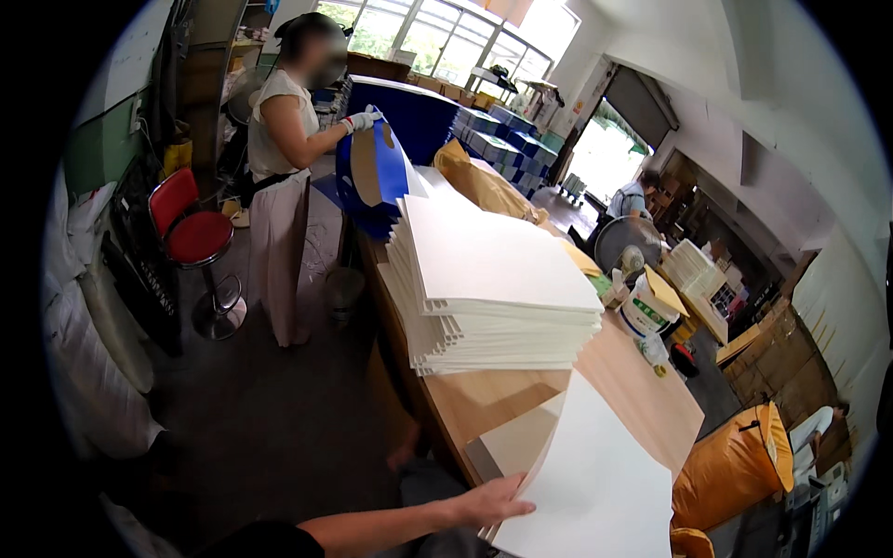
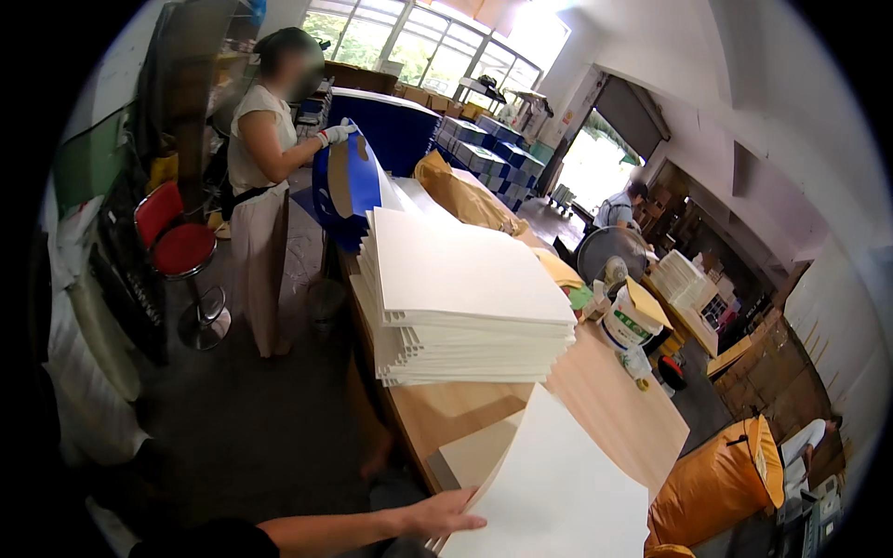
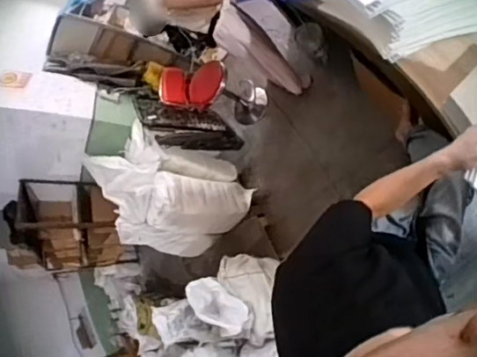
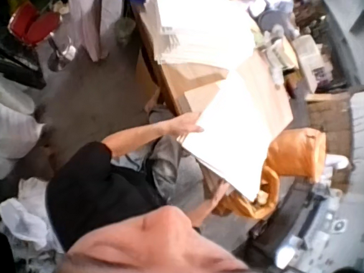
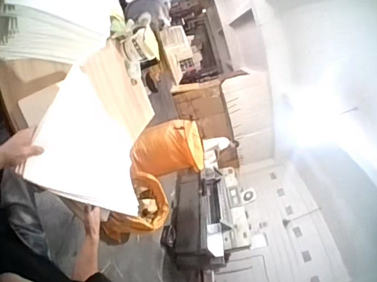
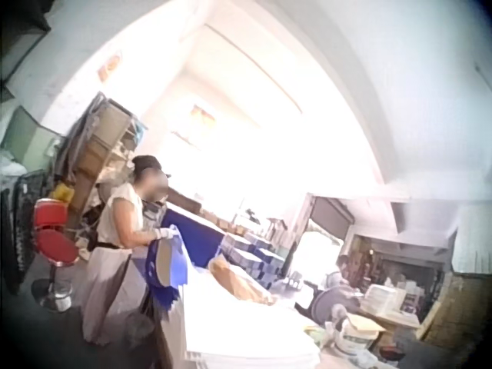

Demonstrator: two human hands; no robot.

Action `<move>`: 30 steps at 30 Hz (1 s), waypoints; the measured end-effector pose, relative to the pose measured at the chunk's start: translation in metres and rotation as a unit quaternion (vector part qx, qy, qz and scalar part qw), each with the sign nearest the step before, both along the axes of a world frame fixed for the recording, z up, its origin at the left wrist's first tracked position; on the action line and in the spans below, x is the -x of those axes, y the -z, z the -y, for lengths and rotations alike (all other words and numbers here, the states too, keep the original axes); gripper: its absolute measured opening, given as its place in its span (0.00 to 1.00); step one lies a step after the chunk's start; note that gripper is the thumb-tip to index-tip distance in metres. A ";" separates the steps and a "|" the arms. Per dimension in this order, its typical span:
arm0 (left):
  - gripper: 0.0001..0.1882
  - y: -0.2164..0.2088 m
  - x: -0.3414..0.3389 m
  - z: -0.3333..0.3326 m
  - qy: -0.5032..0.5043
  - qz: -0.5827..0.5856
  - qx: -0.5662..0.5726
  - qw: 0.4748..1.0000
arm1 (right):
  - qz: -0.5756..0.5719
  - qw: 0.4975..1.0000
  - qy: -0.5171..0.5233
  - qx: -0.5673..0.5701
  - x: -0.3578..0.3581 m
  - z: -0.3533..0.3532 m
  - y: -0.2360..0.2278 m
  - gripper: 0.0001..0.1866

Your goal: The person repeatedly picks up white paper sheets from a table, aligns them, and stacks them into a growing pile. The person occasionally lifts the stack to transfer it to a nearby blue bin. Other workers are visible in the background handling similar materials.

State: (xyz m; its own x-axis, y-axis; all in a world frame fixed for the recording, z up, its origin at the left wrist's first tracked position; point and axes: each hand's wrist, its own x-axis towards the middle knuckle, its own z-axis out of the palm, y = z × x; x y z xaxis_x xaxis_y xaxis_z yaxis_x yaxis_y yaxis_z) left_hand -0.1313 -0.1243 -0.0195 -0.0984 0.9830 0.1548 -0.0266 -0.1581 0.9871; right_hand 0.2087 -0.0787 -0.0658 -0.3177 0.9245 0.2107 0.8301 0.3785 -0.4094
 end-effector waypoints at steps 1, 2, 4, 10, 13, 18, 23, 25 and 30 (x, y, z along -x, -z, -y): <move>0.30 -0.005 0.001 0.007 0.006 -0.022 0.003 1.000 | -0.062 0.997 0.018 0.032 0.006 0.001 0.002 0.30; 0.30 -0.008 0.001 0.014 0.009 -0.044 0.010 0.999 | -0.148 0.985 0.038 0.079 0.012 0.003 0.005 0.30; 0.32 -0.024 0.004 0.039 0.009 -0.059 0.001 0.998 | -0.354 0.914 0.088 0.176 0.025 0.008 0.008 0.29; 0.38 -0.051 0.031 0.091 -0.073 -0.001 -0.037 0.997 | -0.708 0.638 0.068 0.294 0.072 0.003 -0.024 0.29; 0.27 -0.056 0.054 0.086 -0.139 0.040 -0.036 0.989 | -0.671 0.667 -0.047 0.319 0.131 -0.025 -0.073 0.26; 0.29 -0.086 0.121 0.053 -0.214 0.019 -0.164 0.963 | -0.681 0.615 -0.258 0.303 0.240 -0.094 -0.125 0.21; 0.28 -0.121 0.212 0.011 -0.271 0.117 -0.276 0.915 | -0.638 0.565 -0.376 0.364 0.369 -0.154 -0.179 0.27; 0.28 -0.136 0.243 -0.008 -0.245 0.221 -0.239 0.913 | -0.639 0.539 -0.392 0.384 0.410 -0.179 -0.188 0.19; 0.28 -0.094 0.325 -0.036 -0.275 0.356 -0.150 0.881 | -0.594 0.561 -0.303 0.490 0.527 -0.247 -0.124 0.08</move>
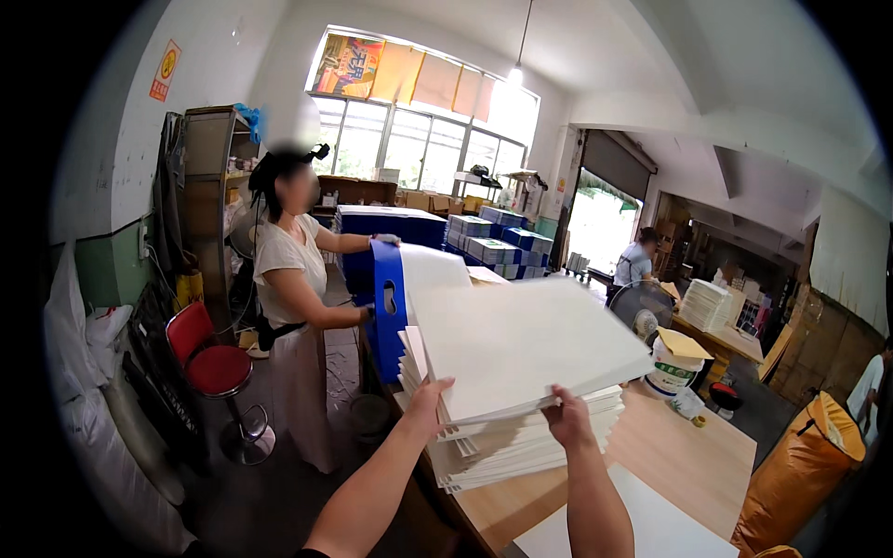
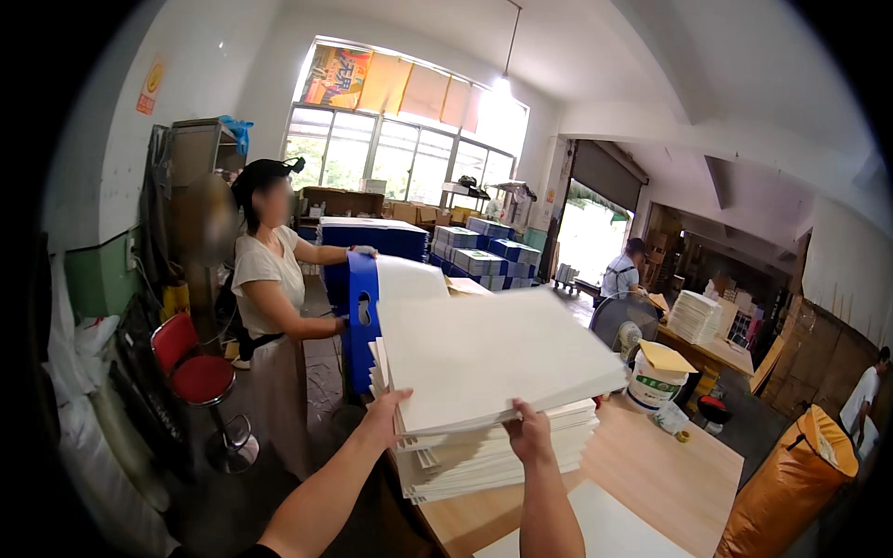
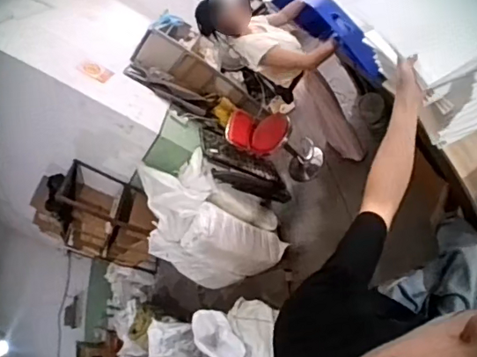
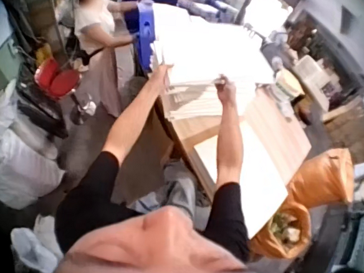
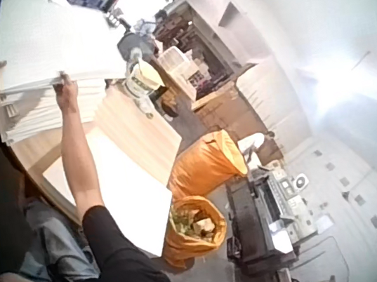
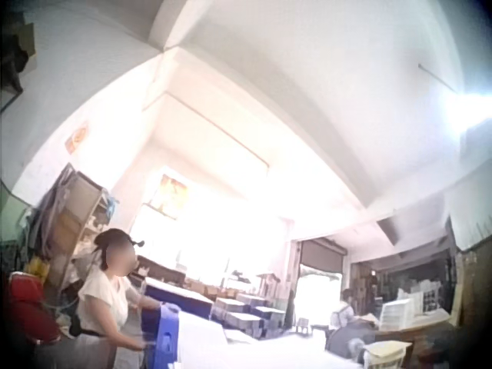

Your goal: The person repeatedly picks up white paper sheets from a table, aligns them, and stacks them into a growing pile. The person occasionally lifts the stack to transfer it to a nearby blue bin. Other workers are visible in the background handling similar materials.

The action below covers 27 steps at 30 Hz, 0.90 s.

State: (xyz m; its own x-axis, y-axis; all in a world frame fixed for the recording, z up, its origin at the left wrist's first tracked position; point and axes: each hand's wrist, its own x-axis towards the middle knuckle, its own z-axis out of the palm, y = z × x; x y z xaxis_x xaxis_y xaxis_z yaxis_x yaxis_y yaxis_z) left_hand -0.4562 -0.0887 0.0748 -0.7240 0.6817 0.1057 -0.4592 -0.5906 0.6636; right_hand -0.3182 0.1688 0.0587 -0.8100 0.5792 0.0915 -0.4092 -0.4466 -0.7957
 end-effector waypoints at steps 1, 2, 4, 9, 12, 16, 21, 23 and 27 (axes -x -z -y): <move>0.28 0.006 0.001 0.005 -0.026 0.015 0.019 0.999 | 0.040 0.999 -0.003 0.017 0.015 -0.004 0.016 0.07; 0.27 0.004 -0.001 0.004 -0.040 0.026 0.034 0.998 | 0.067 0.997 0.048 0.014 0.014 0.017 0.016 0.08; 0.27 0.021 0.010 -0.011 -0.055 0.022 0.044 0.997 | 0.053 0.994 0.099 0.001 0.015 0.021 0.019 0.13; 0.26 0.014 0.009 -0.008 -0.013 0.111 0.050 0.993 | 0.128 0.989 0.077 0.012 0.011 0.019 0.010 0.14; 0.25 0.014 0.013 -0.016 -0.016 0.107 0.054 0.993 | 0.010 0.996 0.067 0.066 0.003 0.029 0.016 0.14; 0.25 0.026 0.034 -0.018 -0.032 0.111 0.053 0.992 | 0.034 0.974 0.173 -0.141 -0.072 0.160 0.055 0.16; 0.27 0.018 0.021 -0.021 -0.006 0.081 0.010 0.997 | 0.275 0.900 0.160 -0.299 -0.336 0.300 0.144 0.13; 0.28 0.015 0.012 -0.011 0.015 0.049 -0.016 0.999 | 0.398 0.876 0.270 -0.030 -0.427 0.329 0.152 0.15; 0.29 0.007 -0.003 -0.008 0.019 0.041 -0.001 0.999 | 0.424 0.690 0.585 -0.032 -0.562 0.322 0.161 0.16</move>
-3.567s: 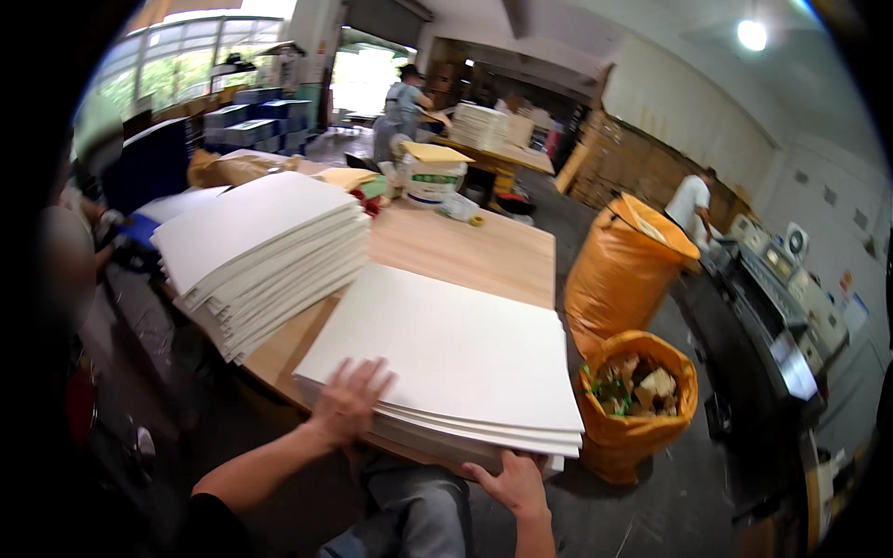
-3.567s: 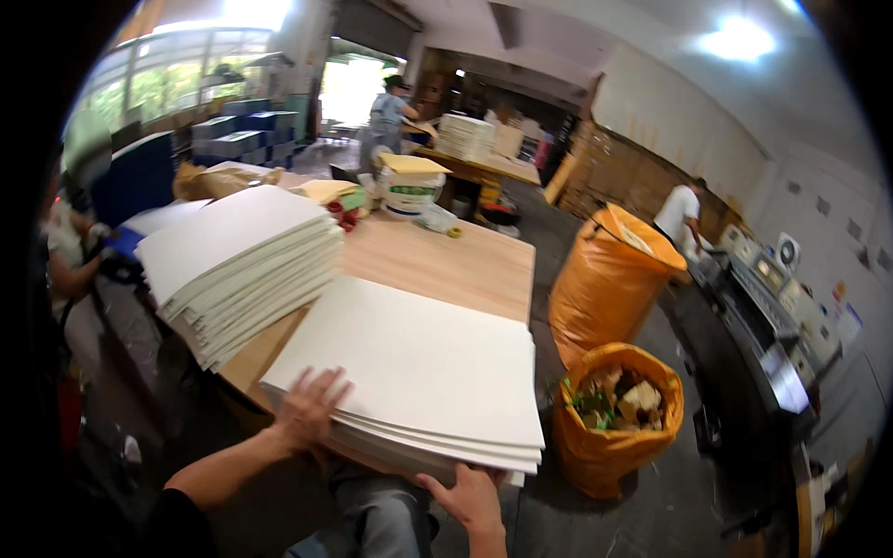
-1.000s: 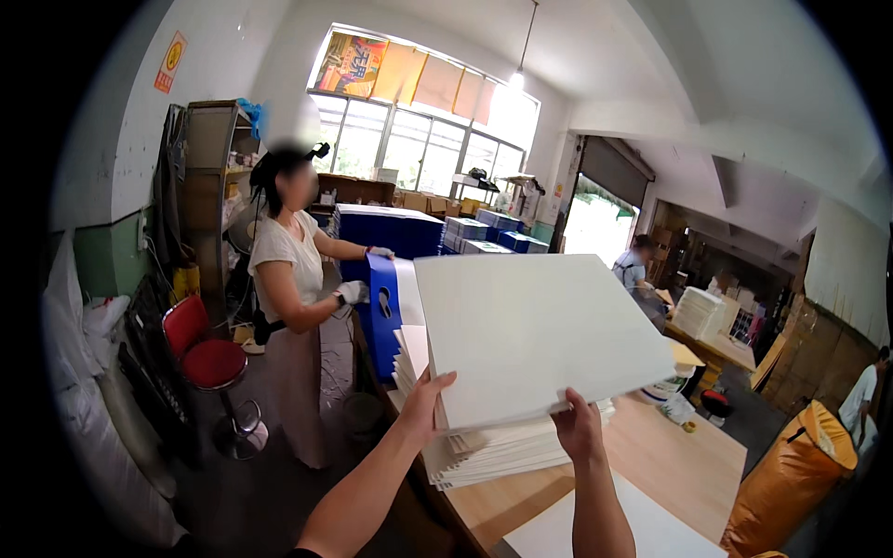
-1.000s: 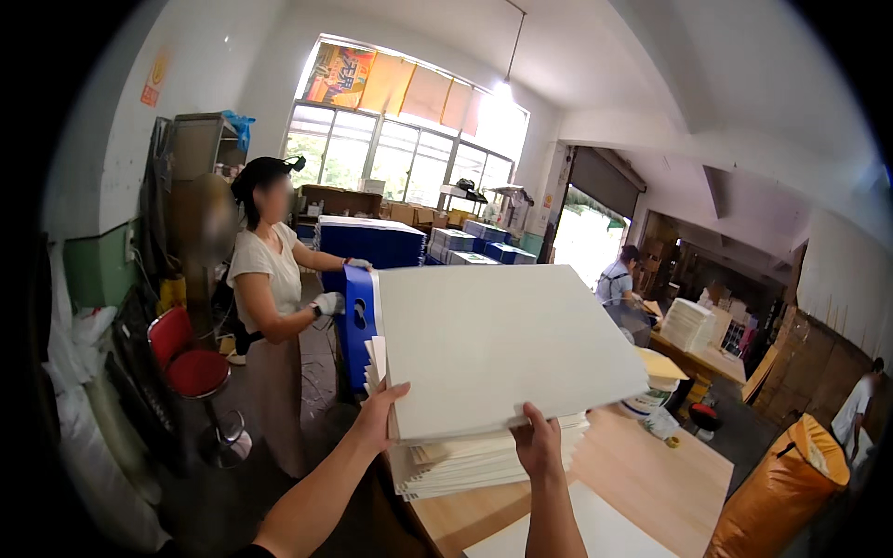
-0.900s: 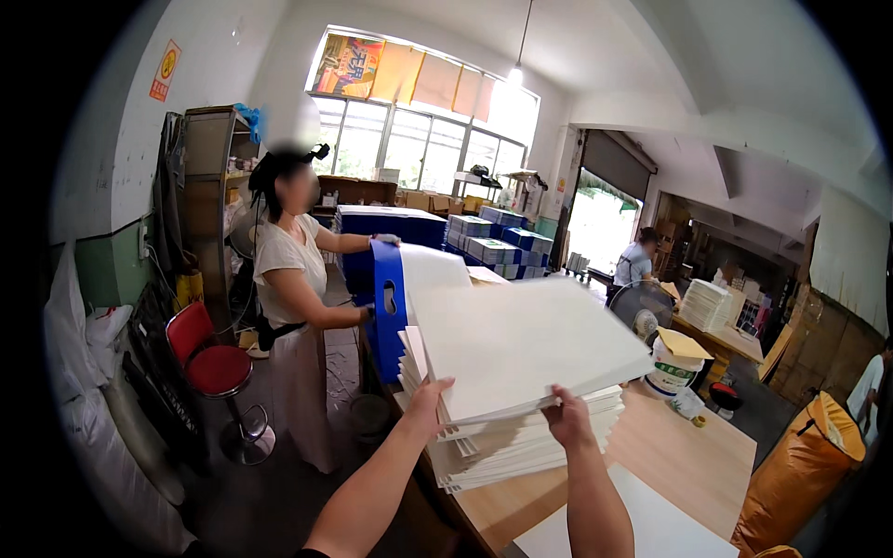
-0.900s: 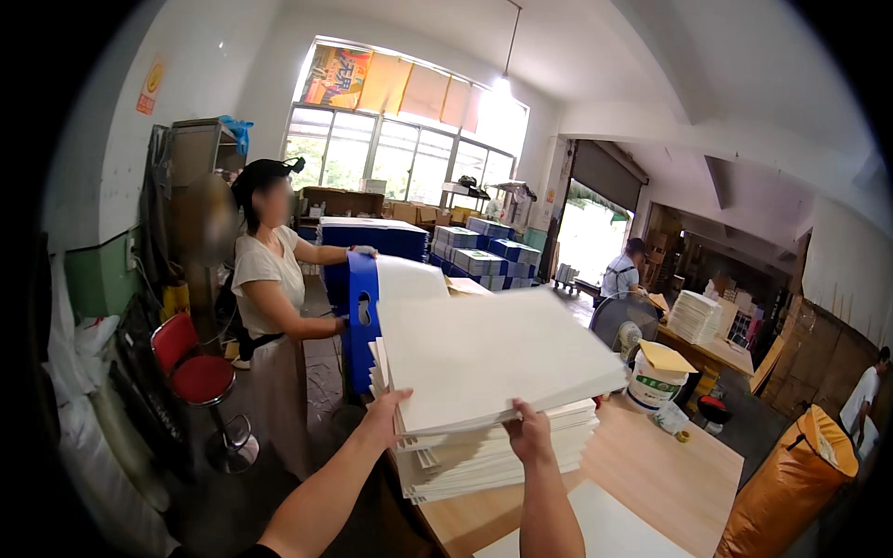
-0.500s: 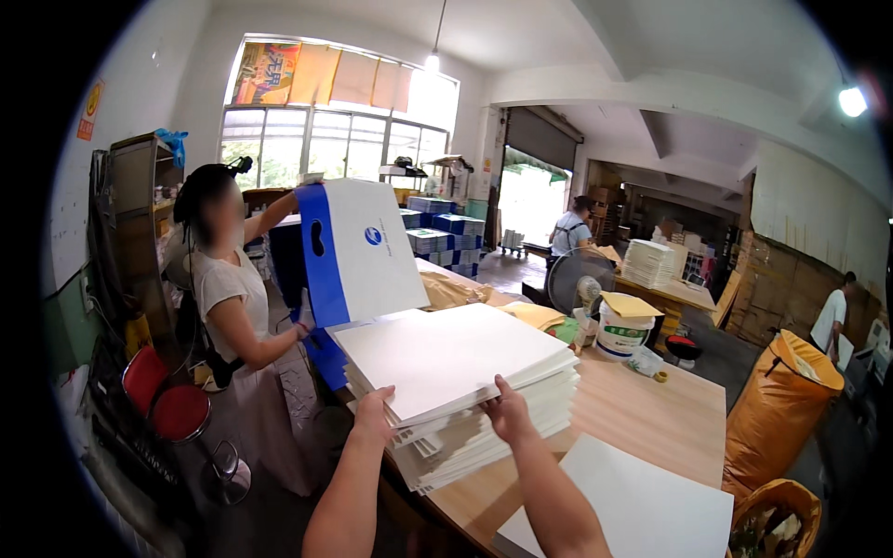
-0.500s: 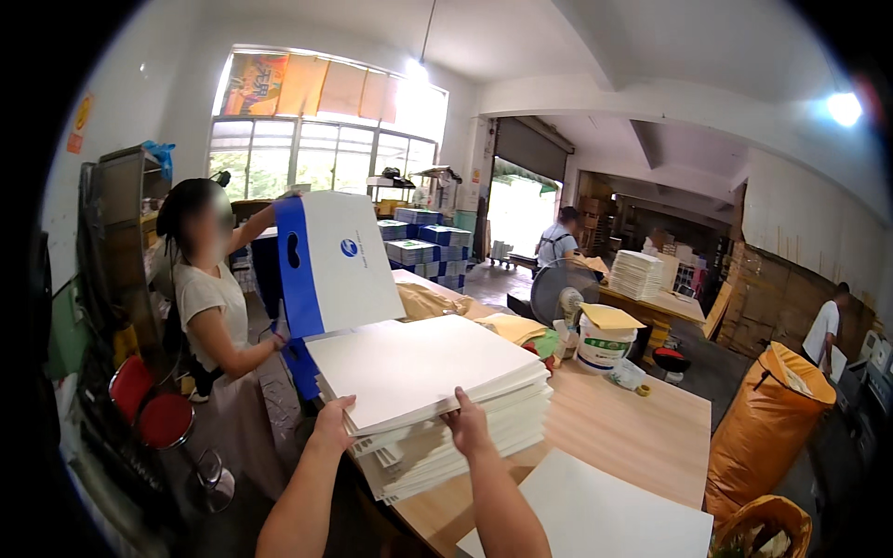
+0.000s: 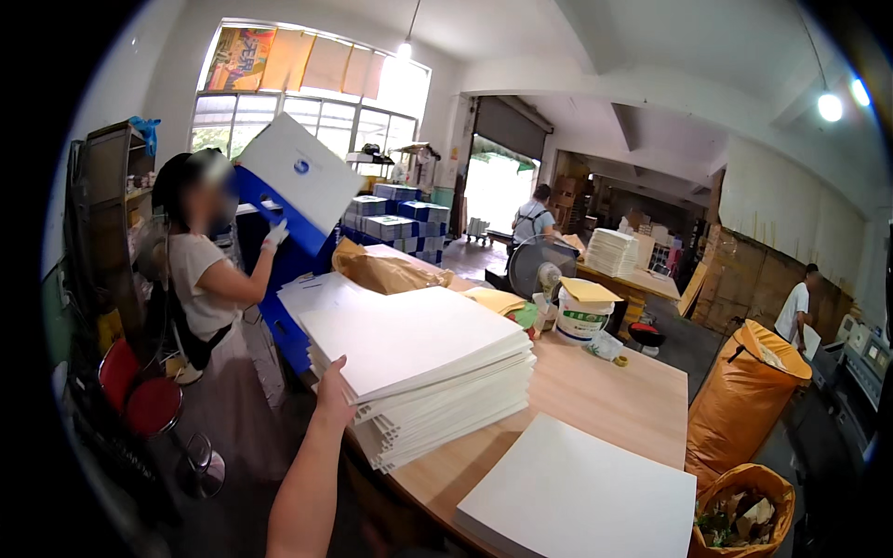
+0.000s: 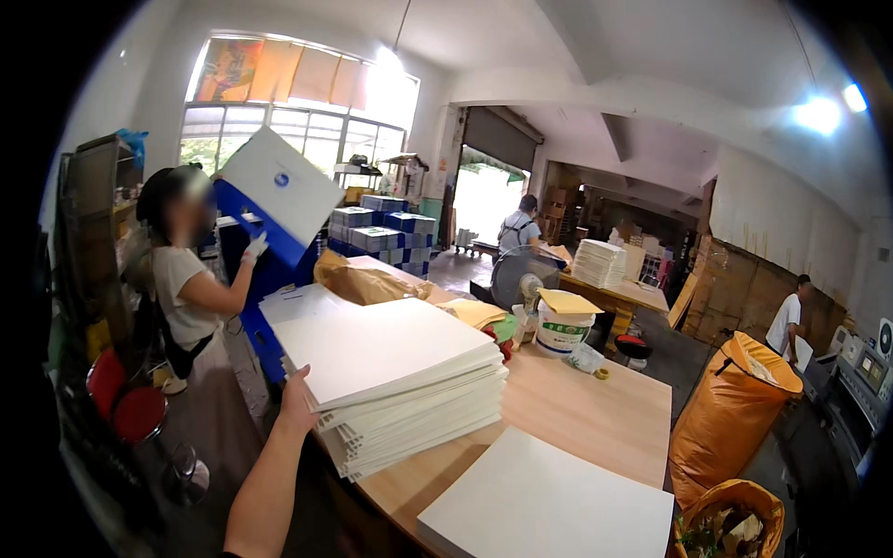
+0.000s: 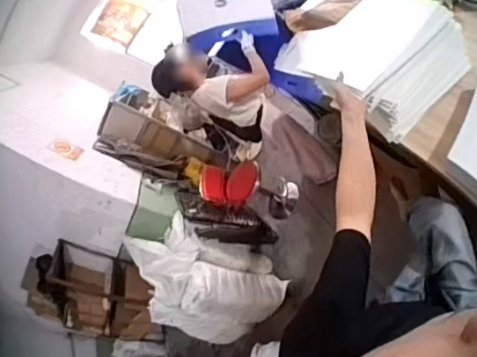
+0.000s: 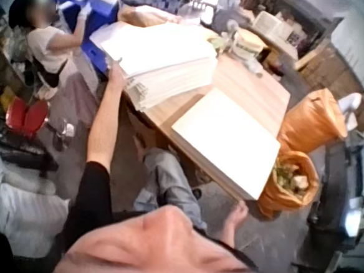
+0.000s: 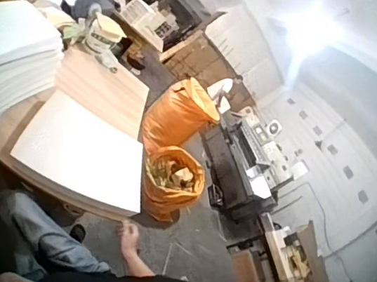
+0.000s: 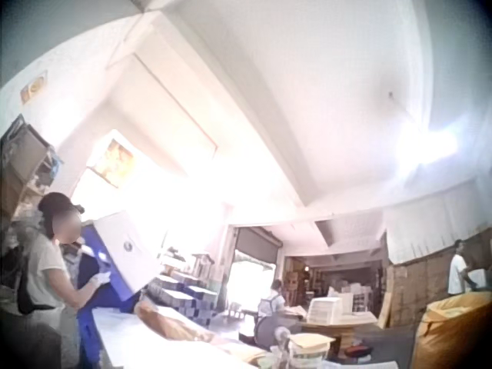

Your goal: The person repeatedly picks up white paper sheets from a table, aligns them, and stacks them into a growing pile. The person occasionally lifts the stack to transfer it to a nearby blue bin. Other workers are visible in the background handling similar materials.

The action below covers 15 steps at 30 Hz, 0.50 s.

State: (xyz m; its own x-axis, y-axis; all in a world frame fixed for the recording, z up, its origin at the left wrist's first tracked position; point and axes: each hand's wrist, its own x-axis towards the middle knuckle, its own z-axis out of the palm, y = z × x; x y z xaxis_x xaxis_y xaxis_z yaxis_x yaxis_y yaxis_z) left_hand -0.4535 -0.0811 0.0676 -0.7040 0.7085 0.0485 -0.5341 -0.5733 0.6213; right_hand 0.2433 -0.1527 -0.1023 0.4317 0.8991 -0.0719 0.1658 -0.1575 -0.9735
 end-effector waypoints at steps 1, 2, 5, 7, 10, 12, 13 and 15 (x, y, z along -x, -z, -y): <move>0.29 0.003 0.006 0.004 -0.024 0.011 0.017 1.000 | 0.095 0.985 0.098 -0.104 -0.041 -0.029 0.047 0.17; 0.30 0.006 0.012 0.001 -0.042 0.016 0.030 0.999 | 0.082 0.980 0.123 -0.130 -0.047 -0.041 0.047 0.19; 0.30 0.006 0.010 0.006 -0.475 -0.246 0.314 0.785 | 0.011 0.974 0.132 -0.183 -0.037 -0.066 0.038 0.26; 0.27 -0.006 -0.001 0.014 -0.623 -0.442 0.289 0.576 | -0.068 0.977 0.053 -0.196 -0.027 -0.076 0.032 0.32; 0.25 -0.038 -0.022 0.027 -0.243 -0.667 0.360 0.605 | -0.232 0.966 0.080 -0.081 0.018 -0.076 -0.019 0.36; 0.24 -0.029 -0.027 0.016 -0.199 -0.731 0.367 0.539 | -0.162 0.975 0.089 -0.125 0.017 -0.085 -0.013 0.34; 0.24 -0.028 -0.032 0.012 -0.181 -0.751 0.378 0.510 | -0.120 0.978 0.099 -0.139 0.012 -0.087 -0.005 0.33; 0.22 -0.023 -0.033 0.011 -0.180 -0.759 0.395 0.484 | -0.071 0.979 0.101 -0.162 -0.001 -0.098 0.034 0.29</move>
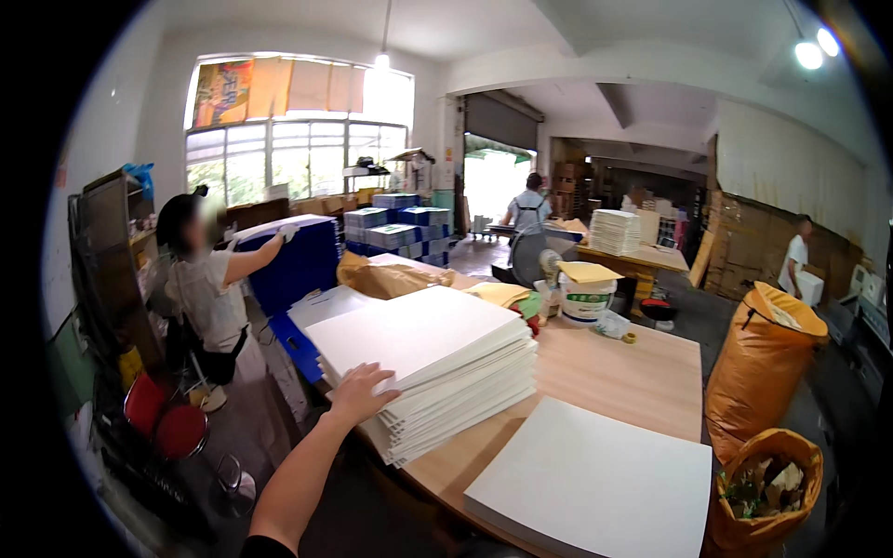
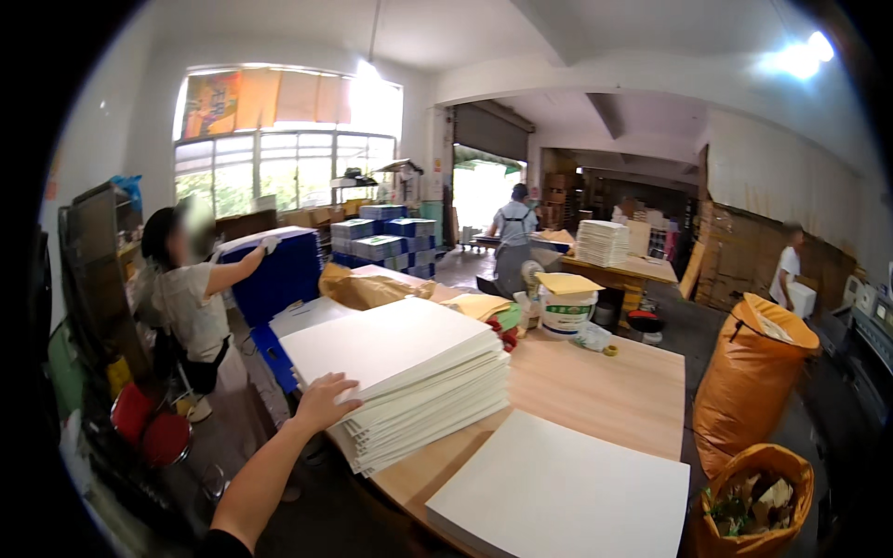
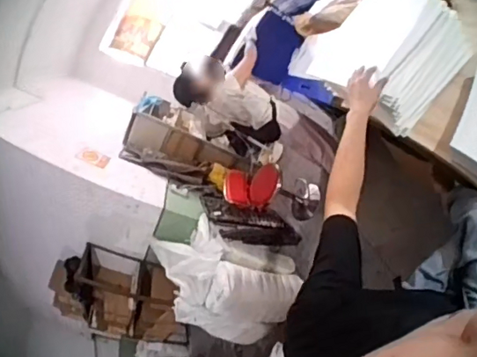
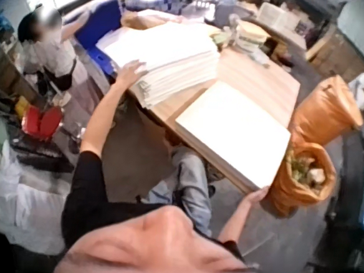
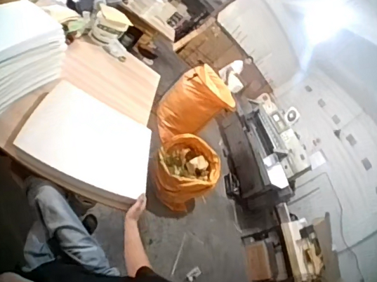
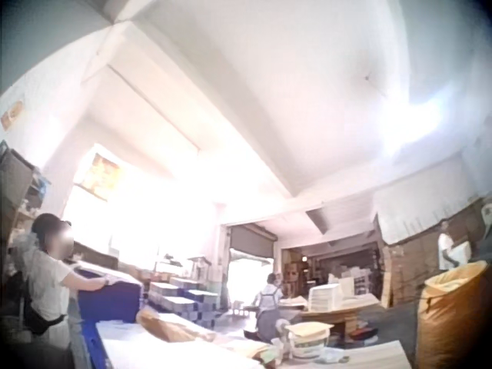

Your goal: The person repeatedly picks up white paper sheets from a table, aligns them, and stacks them into a growing pile. The person occasionally lifts the stack to transfer it to a nearby blue bin. Other workers are visible in the background handling similar materials.

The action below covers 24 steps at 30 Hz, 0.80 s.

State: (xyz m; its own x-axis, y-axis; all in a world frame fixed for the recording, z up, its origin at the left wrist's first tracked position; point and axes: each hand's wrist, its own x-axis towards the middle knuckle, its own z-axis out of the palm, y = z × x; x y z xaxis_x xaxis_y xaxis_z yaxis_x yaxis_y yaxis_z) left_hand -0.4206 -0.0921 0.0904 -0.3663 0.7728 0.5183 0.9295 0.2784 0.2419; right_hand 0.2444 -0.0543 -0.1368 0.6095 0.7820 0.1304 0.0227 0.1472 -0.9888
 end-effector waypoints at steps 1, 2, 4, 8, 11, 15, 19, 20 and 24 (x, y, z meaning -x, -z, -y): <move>0.21 0.008 0.008 0.006 -0.003 0.025 -0.040 0.999 | 0.058 0.997 0.023 -0.037 -0.023 -0.017 0.057 0.27; 0.20 0.015 0.012 0.009 -0.017 0.023 -0.062 0.998 | 0.021 0.997 0.018 -0.074 -0.020 -0.031 0.072 0.25; 0.19 0.025 0.014 0.004 -0.022 0.019 -0.094 0.995 | 0.006 0.993 0.038 -0.109 -0.018 -0.035 0.089 0.22; 0.17 0.033 0.016 -0.004 -0.027 0.016 -0.126 0.992 | 0.095 0.983 0.099 -0.122 -0.015 -0.042 0.099 0.18; 0.15 0.030 0.006 -0.014 -0.030 0.017 -0.141 0.989 | 0.126 0.979 0.130 -0.098 -0.016 -0.029 0.089 0.18; 0.14 0.034 0.006 -0.008 -0.044 0.009 -0.152 0.987 | 0.115 0.981 0.126 -0.091 -0.009 -0.030 0.083 0.18; 0.14 0.035 0.008 -0.010 -0.032 0.003 -0.158 0.987 | 0.137 0.981 0.135 -0.038 0.002 -0.018 0.058 0.22; 0.14 0.034 0.008 -0.010 -0.034 -0.009 -0.149 0.988 | 0.125 0.983 0.131 -0.018 0.006 -0.014 0.048 0.23; 0.15 0.007 -0.043 -0.010 0.009 -0.158 -0.226 0.961 | 0.095 0.986 0.138 0.002 0.005 -0.014 0.040 0.23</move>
